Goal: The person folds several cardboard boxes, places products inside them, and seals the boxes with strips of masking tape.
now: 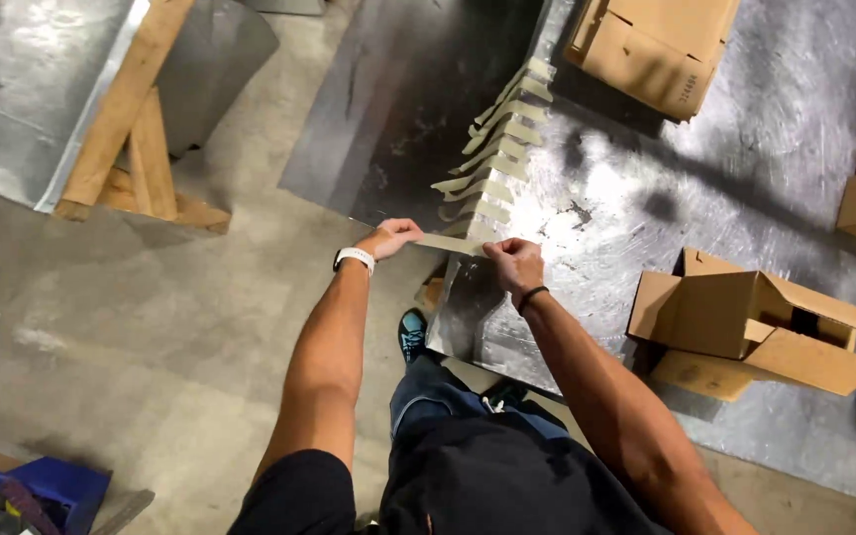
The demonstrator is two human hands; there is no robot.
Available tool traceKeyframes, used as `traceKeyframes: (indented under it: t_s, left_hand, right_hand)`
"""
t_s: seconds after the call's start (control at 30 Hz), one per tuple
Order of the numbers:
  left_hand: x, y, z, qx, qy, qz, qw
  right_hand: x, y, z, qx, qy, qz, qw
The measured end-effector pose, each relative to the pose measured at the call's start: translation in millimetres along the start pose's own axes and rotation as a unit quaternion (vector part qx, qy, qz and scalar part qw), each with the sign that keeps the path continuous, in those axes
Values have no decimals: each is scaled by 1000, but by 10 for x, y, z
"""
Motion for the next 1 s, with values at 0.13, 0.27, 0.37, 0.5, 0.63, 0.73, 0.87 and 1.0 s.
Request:
traceKeyframes:
  t_s: [0.13,0.27,0.37,0.5,0.63,0.73,0.87,1.0]
  left_hand:
    - [85,102,46,30,-28,15,999]
    - [141,137,-113,31,-16,31,999]
    - [79,154,-92,28,-12,35,999]
    - [336,411,-418,45,-16,32,998]
    - [278,598,-510,63,-34,5,997]
    - [264,687,-528,68,-80,-32,994]
    - [430,778,-611,60,-140,-88,984]
    - [428,598,-276,-29,-209,-109,971]
  right_hand:
    - [-108,34,1,5,25,33,999]
    - [-13,0,45,13,6,42,999]
    - [39,-11,91,22,-28,80,996]
    - [395,-106,315,35,-94,146,984]
    - [220,-4,148,54,-76,263,960]
    - [268,-117,136,63,-79,335,937]
    - [610,-174,479,5,-330,412,849]
    - [405,302,800,59,-443,380,810]
Point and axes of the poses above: each hand's wrist, its own z-axis away from the middle knuckle, its own y-axis out of the palm, x = y × z, the point moved 5 cm from there along -z, towards the middle knuckle, and after that the axes turned 8 degrees about -y, right-handed, at the moved point
